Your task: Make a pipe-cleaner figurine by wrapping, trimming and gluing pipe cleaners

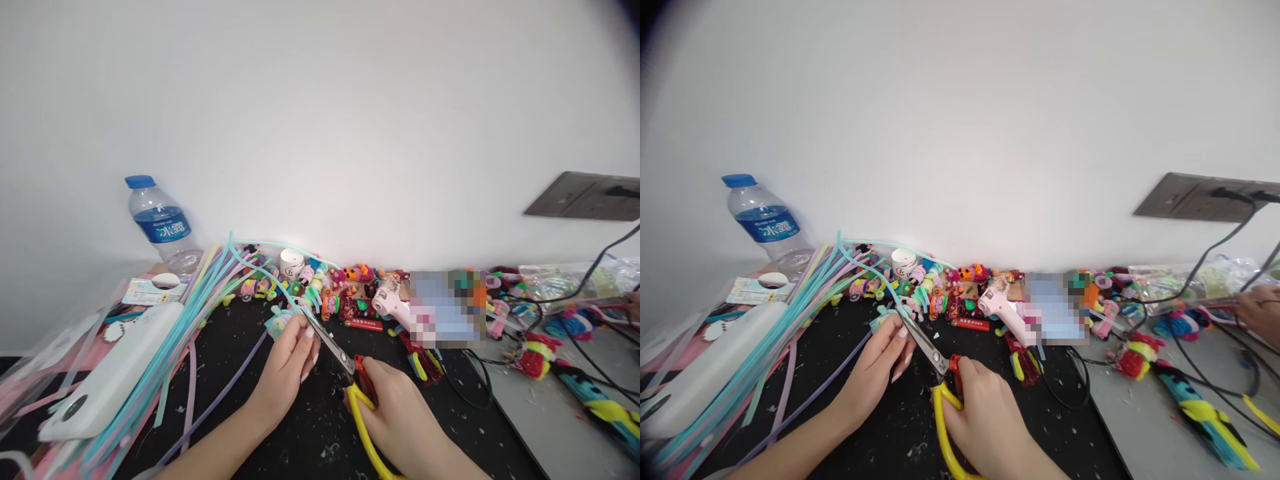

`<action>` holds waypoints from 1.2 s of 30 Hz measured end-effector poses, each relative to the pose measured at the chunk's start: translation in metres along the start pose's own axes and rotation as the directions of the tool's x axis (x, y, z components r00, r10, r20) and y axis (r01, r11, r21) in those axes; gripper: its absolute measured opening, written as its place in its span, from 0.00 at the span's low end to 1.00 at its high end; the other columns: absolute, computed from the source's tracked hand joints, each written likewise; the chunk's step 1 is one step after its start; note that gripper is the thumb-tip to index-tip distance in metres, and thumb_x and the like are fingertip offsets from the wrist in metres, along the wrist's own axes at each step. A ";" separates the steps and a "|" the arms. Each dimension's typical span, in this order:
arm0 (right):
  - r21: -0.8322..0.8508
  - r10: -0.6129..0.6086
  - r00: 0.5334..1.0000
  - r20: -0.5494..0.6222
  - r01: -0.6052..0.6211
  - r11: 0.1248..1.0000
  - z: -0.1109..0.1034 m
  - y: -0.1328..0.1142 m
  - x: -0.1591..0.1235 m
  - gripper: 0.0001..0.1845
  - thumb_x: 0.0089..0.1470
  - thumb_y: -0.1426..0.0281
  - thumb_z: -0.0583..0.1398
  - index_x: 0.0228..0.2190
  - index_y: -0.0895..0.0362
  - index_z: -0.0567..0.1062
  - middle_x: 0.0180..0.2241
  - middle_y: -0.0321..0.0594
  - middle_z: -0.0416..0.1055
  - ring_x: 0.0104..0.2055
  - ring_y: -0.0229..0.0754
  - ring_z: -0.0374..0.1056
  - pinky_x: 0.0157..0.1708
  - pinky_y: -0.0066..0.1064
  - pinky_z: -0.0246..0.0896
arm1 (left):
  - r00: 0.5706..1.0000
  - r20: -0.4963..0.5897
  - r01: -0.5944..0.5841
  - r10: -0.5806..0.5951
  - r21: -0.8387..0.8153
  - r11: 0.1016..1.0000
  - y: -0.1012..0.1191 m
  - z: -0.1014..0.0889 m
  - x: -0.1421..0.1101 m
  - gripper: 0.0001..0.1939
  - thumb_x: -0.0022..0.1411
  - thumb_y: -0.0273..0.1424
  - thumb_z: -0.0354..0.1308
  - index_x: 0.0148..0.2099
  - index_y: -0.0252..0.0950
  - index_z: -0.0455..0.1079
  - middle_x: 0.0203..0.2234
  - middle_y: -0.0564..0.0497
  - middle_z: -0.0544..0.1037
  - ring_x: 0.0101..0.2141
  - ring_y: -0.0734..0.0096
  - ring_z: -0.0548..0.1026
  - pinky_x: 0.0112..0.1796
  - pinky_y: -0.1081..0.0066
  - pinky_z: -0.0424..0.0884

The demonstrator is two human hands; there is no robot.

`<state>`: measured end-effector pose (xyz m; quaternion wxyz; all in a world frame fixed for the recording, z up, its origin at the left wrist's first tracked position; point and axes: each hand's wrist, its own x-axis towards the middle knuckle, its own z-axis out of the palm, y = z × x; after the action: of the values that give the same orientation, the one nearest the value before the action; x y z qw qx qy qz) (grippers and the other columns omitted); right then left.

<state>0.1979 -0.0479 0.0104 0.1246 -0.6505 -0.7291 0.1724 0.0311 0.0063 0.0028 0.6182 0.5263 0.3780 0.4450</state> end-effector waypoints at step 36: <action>0.020 -0.009 0.999 0.035 0.008 1.000 -0.002 -0.005 -0.005 0.03 0.49 0.72 0.54 0.28 0.55 0.61 0.30 0.40 0.67 0.28 0.42 0.63 0.26 0.29 0.51 | 1.000 -0.020 0.008 -0.009 -0.053 0.999 -0.003 0.002 -0.005 0.12 0.65 0.39 0.45 0.32 0.38 0.54 0.18 0.60 0.56 0.18 0.81 0.52 0.18 0.79 0.49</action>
<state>0.1947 -0.0527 0.0143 0.1190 -0.6431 -0.7320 0.1906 0.0317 0.0013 0.0006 0.6298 0.5039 0.3745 0.4574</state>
